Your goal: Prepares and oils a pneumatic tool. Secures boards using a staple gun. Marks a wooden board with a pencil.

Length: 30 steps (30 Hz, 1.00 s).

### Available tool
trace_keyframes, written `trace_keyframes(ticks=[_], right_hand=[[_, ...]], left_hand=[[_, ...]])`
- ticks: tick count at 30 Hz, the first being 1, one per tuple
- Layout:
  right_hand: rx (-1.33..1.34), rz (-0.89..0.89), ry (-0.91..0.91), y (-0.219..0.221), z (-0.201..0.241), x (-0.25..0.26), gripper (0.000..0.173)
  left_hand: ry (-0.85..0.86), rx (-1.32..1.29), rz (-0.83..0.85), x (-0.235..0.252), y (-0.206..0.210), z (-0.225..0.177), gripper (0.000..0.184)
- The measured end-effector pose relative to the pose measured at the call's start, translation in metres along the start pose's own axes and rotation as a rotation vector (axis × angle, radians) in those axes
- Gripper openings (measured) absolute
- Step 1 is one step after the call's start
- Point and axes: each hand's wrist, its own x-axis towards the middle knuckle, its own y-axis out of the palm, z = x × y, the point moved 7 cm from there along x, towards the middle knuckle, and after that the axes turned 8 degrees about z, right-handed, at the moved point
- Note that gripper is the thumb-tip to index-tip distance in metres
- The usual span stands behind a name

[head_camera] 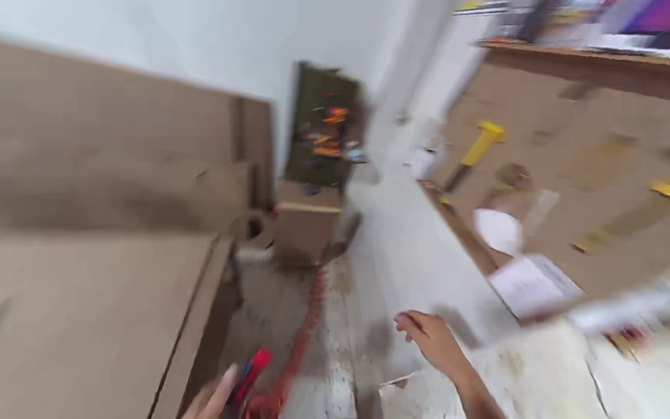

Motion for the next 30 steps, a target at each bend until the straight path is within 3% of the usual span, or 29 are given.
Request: trace_keyframes(ticks=[2, 4, 6, 9, 12, 15, 21, 26, 28, 30], right_hand=[[0.181, 0.134, -0.052, 0.053, -0.013, -0.001, 0.041], [0.342, 0.328, -0.127, 0.108, -0.012, -0.011, 0.047], [0.486, 0.614, -0.151, 0.176, 0.0, -0.036, 0.058], [0.617, 1.059, -0.011, 0.256, 0.029, -0.104, 0.084], [0.654, 1.409, 0.078, 0.299, 0.069, -0.17, 0.103], [0.548, 1.654, 0.033, 0.323, 0.108, -0.237, 0.105], [0.334, 1.903, -0.168, 0.37, 0.148, -0.391, 0.069], [0.521, 1.991, -0.024, 0.425, 0.163, -0.534, 0.042], [0.568, 1.965, -0.044, 0.449, 0.179, -0.591, 0.038], [0.589, 1.916, -0.122, 0.472, 0.197, -0.64, 0.038]], left_hand=[[-0.155, -0.024, -0.014, -0.036, 0.027, -0.01, 0.049], [-0.187, 0.003, -0.007, -0.074, 0.056, -0.006, 0.045], [-0.174, 0.051, -0.072, -0.119, 0.079, -0.001, 0.049], [-0.205, 0.082, -0.109, -0.185, 0.116, -0.002, 0.053], [-0.264, 0.12, -0.078, -0.256, 0.15, -0.002, 0.056], [-0.339, 0.169, -0.075, -0.326, 0.175, -0.003, 0.059], [-0.425, 0.304, -0.174, -0.463, 0.216, -0.007, 0.072], [-0.475, 0.38, -0.266, -0.604, 0.251, 0.004, 0.078], [-0.425, 0.437, -0.449, -0.674, 0.266, 0.008, 0.07], [-0.305, 0.523, -0.817, -0.75, 0.28, 0.01, 0.053]])
